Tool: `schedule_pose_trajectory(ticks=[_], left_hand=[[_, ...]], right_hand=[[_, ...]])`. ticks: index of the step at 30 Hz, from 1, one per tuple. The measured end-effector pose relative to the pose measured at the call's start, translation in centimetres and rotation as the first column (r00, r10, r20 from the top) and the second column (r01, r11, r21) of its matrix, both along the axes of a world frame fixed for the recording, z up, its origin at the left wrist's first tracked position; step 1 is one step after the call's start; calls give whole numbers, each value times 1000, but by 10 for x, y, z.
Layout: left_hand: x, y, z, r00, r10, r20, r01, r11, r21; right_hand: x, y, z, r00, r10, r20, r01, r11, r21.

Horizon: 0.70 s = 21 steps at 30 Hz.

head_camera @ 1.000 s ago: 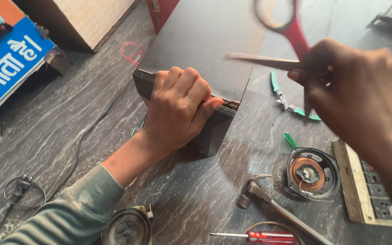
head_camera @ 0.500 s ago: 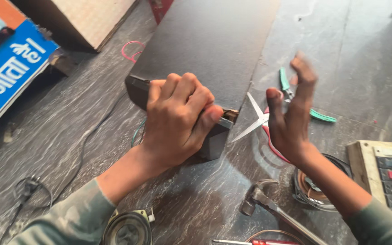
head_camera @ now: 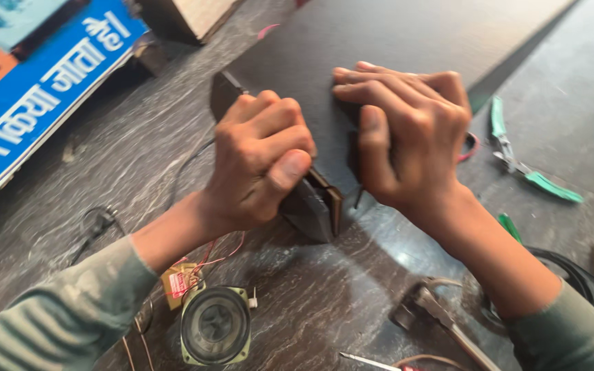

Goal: The person uses a hammer and screwdriver to pry open the side of a black speaker box, then uses scissors to cut the seams. They remove the side panel to reveal the internal circuit board and speaker components.

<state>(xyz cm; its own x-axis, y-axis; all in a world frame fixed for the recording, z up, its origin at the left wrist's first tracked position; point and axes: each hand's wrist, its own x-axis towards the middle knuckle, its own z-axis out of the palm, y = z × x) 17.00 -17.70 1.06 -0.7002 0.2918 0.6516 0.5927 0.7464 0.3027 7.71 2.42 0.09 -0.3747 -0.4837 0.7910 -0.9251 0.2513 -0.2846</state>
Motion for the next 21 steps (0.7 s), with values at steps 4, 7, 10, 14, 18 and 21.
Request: schedule_pose_trajectory(ticks=[4,7,10,14,18,21], left_hand=[[-3,-11,-9,999,-42,0,42,998,46],[-5,-22,-8,998,-61,21,60,997,43],[-9,-31,-6,997,-66,39,63,996,61],[-10,-37,-6,994,-77,73,72,995,72],[-13,-39,-5,989,-102,104,95,993,67],[-14,-40,-3,985,-115,126,107,992,70]], right_hand=[[1,-11,2,999,-16,-31,15,1000,-17],[3,-19,1,998,-39,-42,39,999,-14],[4,-26,-3,995,-69,-65,69,998,-6],[3,-29,-6,995,-78,-68,79,997,2],[3,-29,-5,994,-78,-78,79,997,13],[3,-30,-2,995,-77,-70,78,997,10]])
